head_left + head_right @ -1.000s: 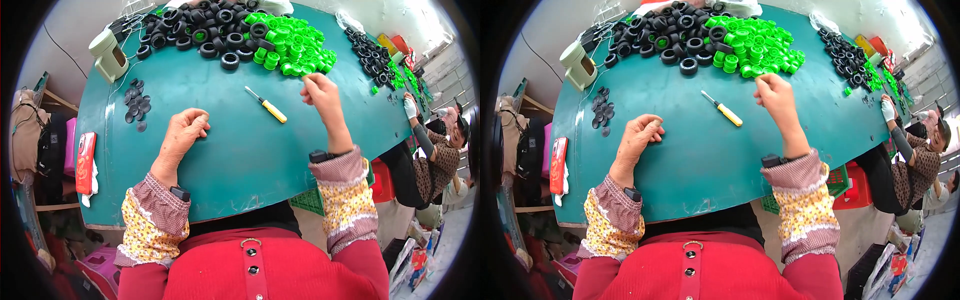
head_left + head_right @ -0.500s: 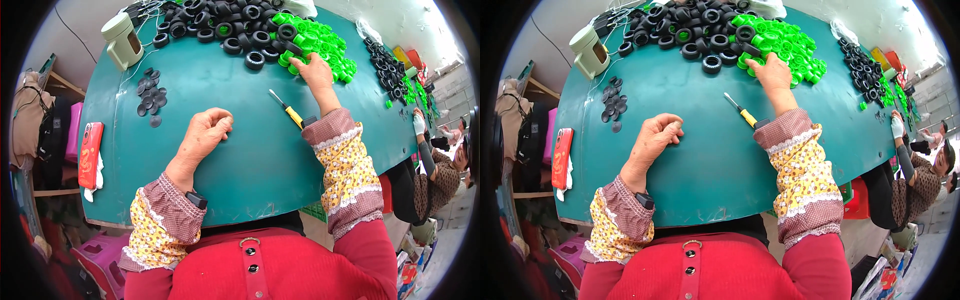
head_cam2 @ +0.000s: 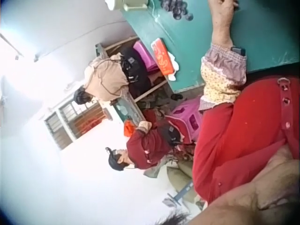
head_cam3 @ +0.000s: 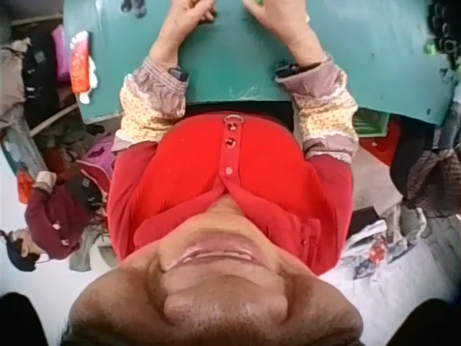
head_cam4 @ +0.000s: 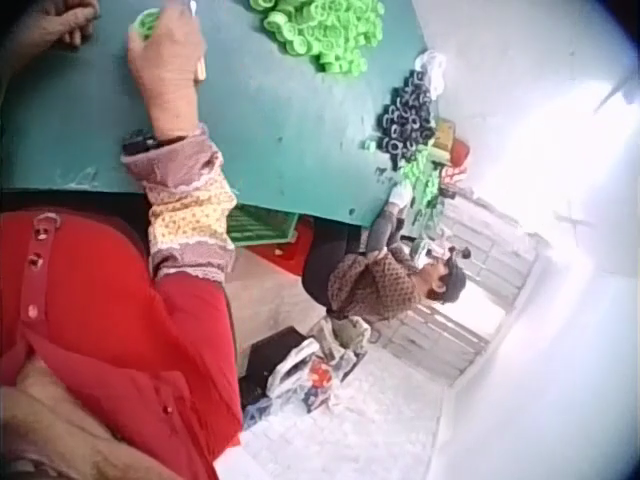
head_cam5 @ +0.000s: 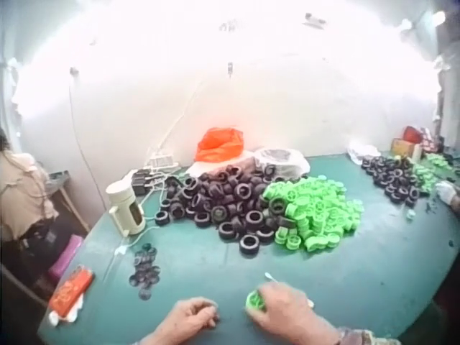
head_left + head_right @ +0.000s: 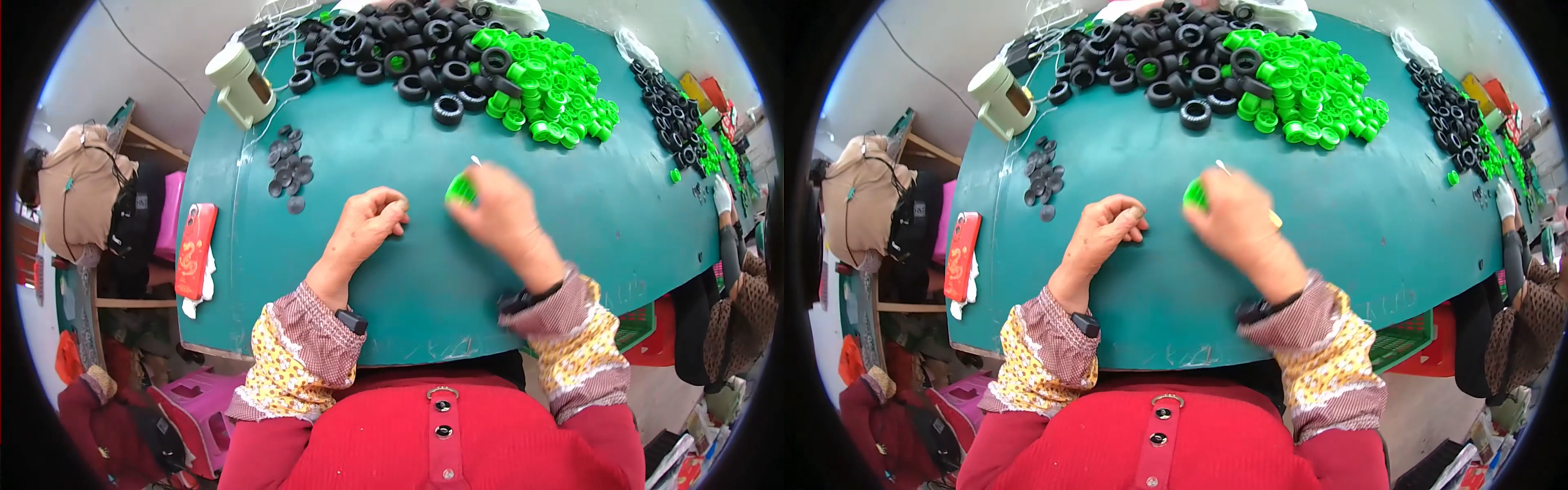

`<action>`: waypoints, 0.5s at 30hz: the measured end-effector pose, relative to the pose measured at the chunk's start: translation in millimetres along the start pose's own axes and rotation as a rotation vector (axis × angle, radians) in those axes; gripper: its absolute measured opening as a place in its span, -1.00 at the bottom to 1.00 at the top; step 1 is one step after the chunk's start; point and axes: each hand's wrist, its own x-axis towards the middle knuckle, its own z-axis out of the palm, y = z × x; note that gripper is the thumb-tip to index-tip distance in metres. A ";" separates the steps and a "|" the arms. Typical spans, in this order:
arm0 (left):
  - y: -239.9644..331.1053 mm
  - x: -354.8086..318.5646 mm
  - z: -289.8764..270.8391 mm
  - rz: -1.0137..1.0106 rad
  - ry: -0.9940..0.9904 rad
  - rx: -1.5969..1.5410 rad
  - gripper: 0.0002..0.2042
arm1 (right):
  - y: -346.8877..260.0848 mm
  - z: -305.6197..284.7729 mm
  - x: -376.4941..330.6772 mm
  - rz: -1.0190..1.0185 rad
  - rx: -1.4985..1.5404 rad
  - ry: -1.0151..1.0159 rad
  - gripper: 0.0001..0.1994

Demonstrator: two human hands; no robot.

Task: Assemble green plastic rims into black rubber toy tires and snap on hubcaps.

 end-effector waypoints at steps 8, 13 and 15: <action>25.3 26.6 -2.0 -0.080 -0.143 0.195 -0.77 | 12.9 -5.6 -19.4 -0.021 0.280 -0.224 -0.71; 53.7 99.7 21.2 0.304 -0.018 0.756 -0.77 | 20.0 10.8 -19.0 -0.030 0.299 -0.116 -0.71; 55.6 131.5 34.9 0.447 0.043 0.977 -0.72 | 21.2 8.6 -20.9 -0.017 0.300 -0.110 -0.71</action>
